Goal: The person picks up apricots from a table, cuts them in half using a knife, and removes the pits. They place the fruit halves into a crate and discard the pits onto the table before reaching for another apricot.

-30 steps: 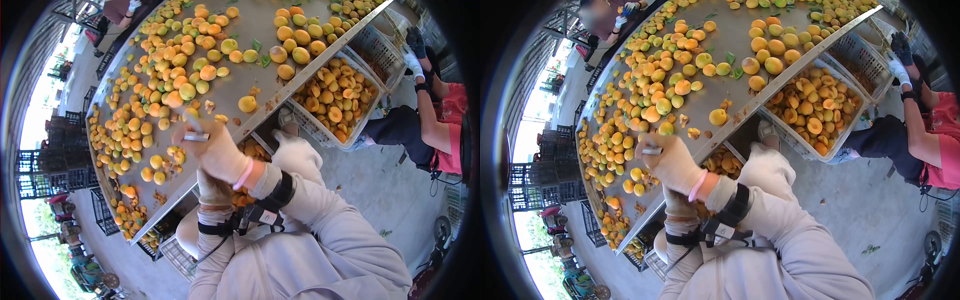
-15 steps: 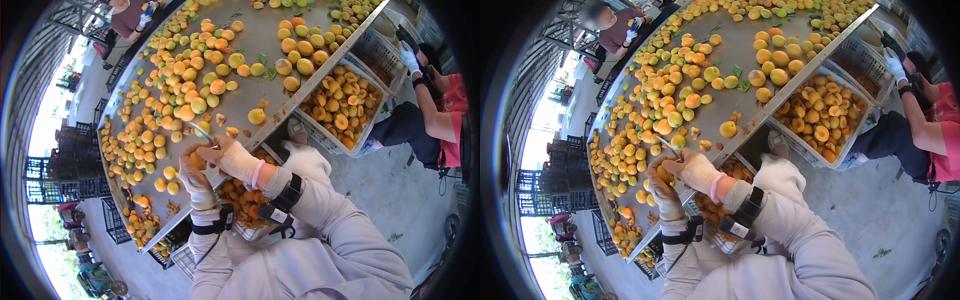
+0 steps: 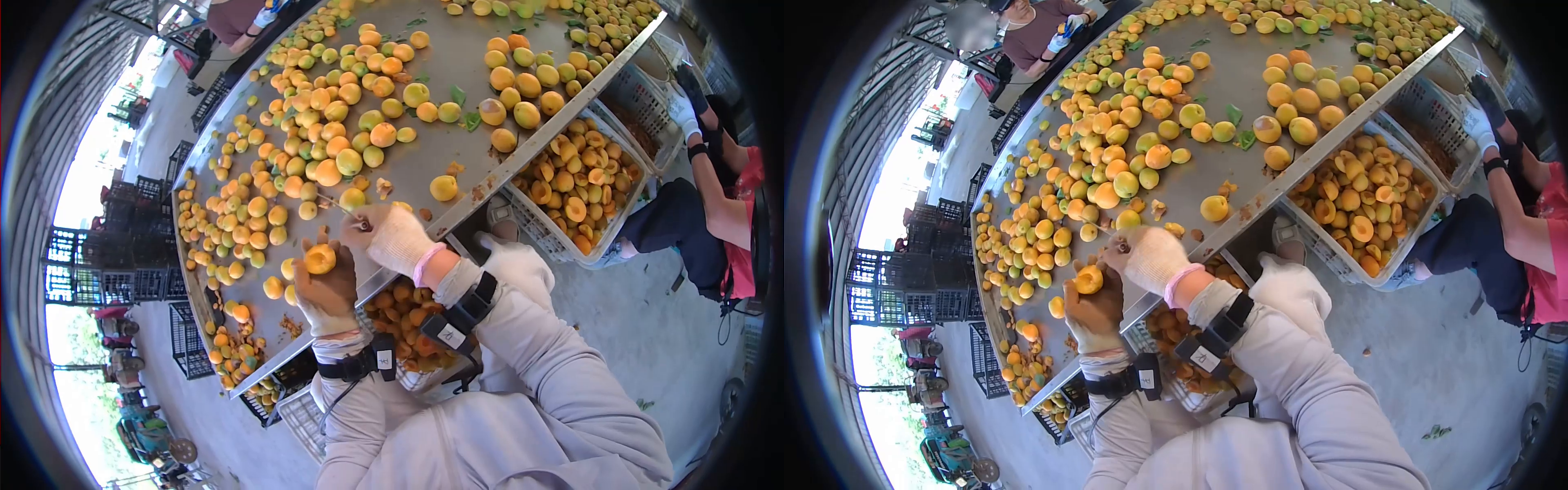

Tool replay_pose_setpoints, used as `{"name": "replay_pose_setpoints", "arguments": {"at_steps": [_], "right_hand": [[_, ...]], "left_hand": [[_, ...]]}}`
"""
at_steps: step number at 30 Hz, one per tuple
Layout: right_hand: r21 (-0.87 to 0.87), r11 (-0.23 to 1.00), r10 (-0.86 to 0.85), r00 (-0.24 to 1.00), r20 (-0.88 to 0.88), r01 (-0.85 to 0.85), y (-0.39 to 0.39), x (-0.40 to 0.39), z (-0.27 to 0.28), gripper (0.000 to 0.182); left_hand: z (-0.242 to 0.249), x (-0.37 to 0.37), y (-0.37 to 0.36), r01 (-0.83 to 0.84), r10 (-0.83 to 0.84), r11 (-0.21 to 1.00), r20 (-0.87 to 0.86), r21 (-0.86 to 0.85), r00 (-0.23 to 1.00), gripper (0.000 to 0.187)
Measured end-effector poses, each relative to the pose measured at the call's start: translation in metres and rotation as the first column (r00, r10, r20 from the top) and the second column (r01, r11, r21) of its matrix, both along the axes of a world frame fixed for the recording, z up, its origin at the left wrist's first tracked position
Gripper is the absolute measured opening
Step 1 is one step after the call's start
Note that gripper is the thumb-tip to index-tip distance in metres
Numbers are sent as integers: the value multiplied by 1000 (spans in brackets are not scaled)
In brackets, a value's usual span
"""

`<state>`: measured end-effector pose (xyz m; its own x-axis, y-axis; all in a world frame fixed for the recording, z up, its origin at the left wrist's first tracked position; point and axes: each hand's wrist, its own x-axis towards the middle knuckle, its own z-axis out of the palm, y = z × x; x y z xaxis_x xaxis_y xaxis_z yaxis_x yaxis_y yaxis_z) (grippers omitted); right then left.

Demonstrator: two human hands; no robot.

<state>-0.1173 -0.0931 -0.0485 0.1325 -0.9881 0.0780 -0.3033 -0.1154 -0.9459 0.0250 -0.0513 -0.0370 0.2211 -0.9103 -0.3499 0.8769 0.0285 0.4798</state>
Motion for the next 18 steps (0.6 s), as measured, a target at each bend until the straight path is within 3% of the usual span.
{"name": "replay_pose_setpoints", "arguments": {"at_steps": [1,3,4,5,6,8,9,10,12,14,16,18], "right_hand": [[38,997,-70,990,121,66,-4,-6,-5,19],[144,973,-220,914,340,181,-1,-32,19,19],[272,943,-306,813,496,190,-2,-45,26,20],[265,938,-343,699,628,222,-8,-55,19,22],[388,890,-446,638,628,241,-4,-74,36,21],[442,865,-498,496,711,236,-2,-102,33,19],[453,864,-504,414,759,222,-3,-113,28,19],[462,862,-506,328,798,208,-3,-121,23,19],[437,863,-499,288,817,253,-2,-131,20,17],[445,848,-514,242,823,289,1,-137,23,17],[448,847,-512,211,832,287,2,-141,24,17],[473,841,-524,179,833,263,2,-142,26,17]], "left_hand": [[-11,17,7,136,-137,985,1,-105,991,37],[-7,25,21,137,-138,990,192,19,972,35],[-4,26,29,129,-146,989,281,78,948,35],[2,23,40,142,-190,978,378,152,906,35],[0,22,52,224,-279,960,494,168,823,34],[-4,16,67,380,-427,895,690,232,584,32],[12,-2,64,304,-421,880,895,365,145,29],[18,-11,54,323,-326,896,945,306,7,28],[24,-29,29,386,-93,903,964,187,-248,27],[14,-45,-7,452,-55,849,897,273,-439,28],[7,-69,-38,469,-41,789,796,397,-605,30],[-37,-76,-62,523,223,814,695,253,-684,29]]}}
